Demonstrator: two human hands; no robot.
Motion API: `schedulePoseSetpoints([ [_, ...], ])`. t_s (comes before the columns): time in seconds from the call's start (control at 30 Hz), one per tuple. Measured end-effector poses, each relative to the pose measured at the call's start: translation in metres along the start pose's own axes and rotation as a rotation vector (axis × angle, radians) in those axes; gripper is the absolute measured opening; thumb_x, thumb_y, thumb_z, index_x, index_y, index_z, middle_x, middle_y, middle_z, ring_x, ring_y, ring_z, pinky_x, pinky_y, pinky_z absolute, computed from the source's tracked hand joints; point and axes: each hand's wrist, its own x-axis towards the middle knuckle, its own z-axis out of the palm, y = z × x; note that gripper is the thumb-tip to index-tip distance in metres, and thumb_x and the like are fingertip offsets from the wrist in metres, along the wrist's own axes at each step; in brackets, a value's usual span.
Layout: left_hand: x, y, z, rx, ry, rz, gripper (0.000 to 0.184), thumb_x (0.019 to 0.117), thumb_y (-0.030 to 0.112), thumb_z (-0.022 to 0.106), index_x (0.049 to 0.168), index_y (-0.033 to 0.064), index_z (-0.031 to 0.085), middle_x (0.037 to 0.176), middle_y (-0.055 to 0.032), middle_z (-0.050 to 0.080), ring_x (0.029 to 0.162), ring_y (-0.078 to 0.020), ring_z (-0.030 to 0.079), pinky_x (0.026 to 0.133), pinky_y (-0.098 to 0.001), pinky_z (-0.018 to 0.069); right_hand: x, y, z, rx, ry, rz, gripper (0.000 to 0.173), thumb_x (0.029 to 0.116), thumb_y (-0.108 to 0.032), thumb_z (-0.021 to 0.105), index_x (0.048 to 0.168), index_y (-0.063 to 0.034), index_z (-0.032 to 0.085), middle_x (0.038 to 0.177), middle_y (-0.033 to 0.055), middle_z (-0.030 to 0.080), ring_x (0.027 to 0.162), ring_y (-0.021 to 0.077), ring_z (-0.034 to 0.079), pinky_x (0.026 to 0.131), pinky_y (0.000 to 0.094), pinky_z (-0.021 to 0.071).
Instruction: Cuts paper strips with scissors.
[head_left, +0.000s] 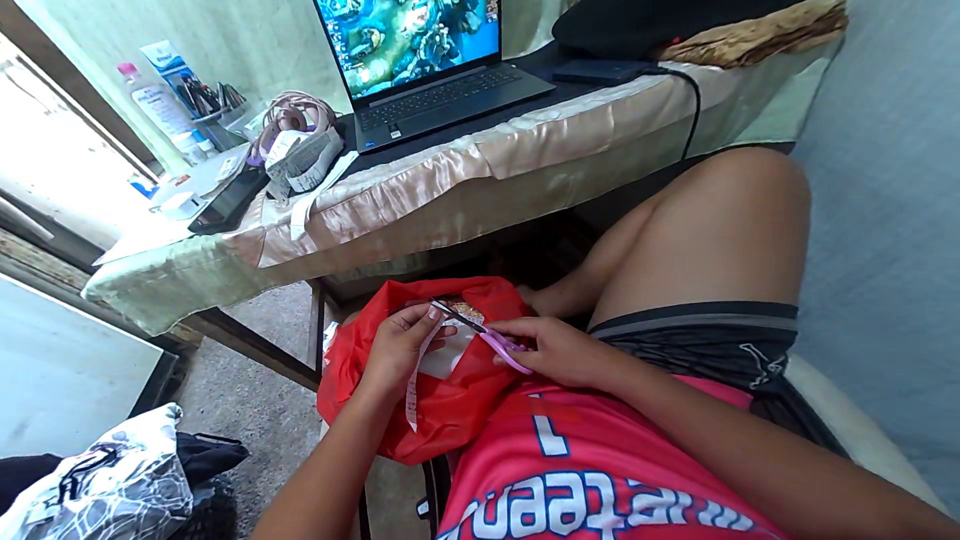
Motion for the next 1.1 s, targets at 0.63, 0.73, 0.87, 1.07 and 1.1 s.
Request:
schedulePoseSetpoints([
  [0.63,0.0002,0.0003,0.0008,-0.004,-0.006,-0.005,0.023,0.1054,0.012,0.056,0.118,-0.0033,0.068,0.109,-0.0154,0.074,0.095,-0.0258,0.074,0.085,-0.0403,0.0631,-0.0007,-0.0003,0.0003,-0.038,-0.013,-0.015,0.05,0.0976,-0.041,0.068,0.141,-0.0178,0.062,0.122,0.0016,0.069,0.102,0.0052,0.065,0.092,0.0265,0.0543],
  [0.73,0.0002,0.0,0.0008,-0.003,-0.001,-0.006,0.023,0.1055,0.013,0.057,0.118,-0.003,0.069,0.109,-0.0154,0.074,0.095,-0.0258,0.075,0.084,-0.0403,0.0633,-0.0004,0.0006,0.0005,-0.043,-0.006,-0.013,0.048,0.099,-0.039,0.067,0.142,-0.0176,0.062,0.122,0.0016,0.069,0.104,0.0049,0.065,0.093,0.0264,0.0542],
  [0.87,0.0007,0.0004,0.001,0.002,0.001,-0.009,0.023,0.1055,0.014,0.057,0.117,-0.0029,0.069,0.109,-0.0147,0.074,0.094,-0.0252,0.075,0.084,-0.0402,0.0632,-0.0003,-0.0016,-0.0001,-0.058,-0.003,0.004,0.046,0.0997,-0.038,0.066,0.141,-0.0177,0.062,0.122,0.0011,0.07,0.105,0.0048,0.066,0.095,0.027,0.0537],
  [1.07,0.0002,0.0005,0.0009,0.0,0.006,-0.008,0.023,0.1048,0.014,0.059,0.118,-0.003,0.069,0.107,-0.0155,0.074,0.093,-0.0256,0.075,0.083,-0.0401,0.0634,0.0001,-0.0013,-0.0009,-0.043,-0.003,0.017,0.04,0.101,-0.032,0.065,0.138,-0.0171,0.065,0.114,-0.001,0.073,0.098,0.0033,0.068,0.092,0.0258,0.0552],
  [1.1,-0.0001,0.0007,0.0011,0.001,0.004,-0.008,0.023,0.1048,0.013,0.058,0.118,-0.0028,0.069,0.108,-0.0153,0.074,0.093,-0.0255,0.075,0.083,-0.04,0.0634,0.0001,-0.0017,-0.0007,-0.041,0.007,0.028,0.038,0.1009,-0.032,0.065,0.136,-0.0177,0.066,0.111,-0.0019,0.073,0.096,0.0028,0.068,0.09,0.0252,0.0556],
])
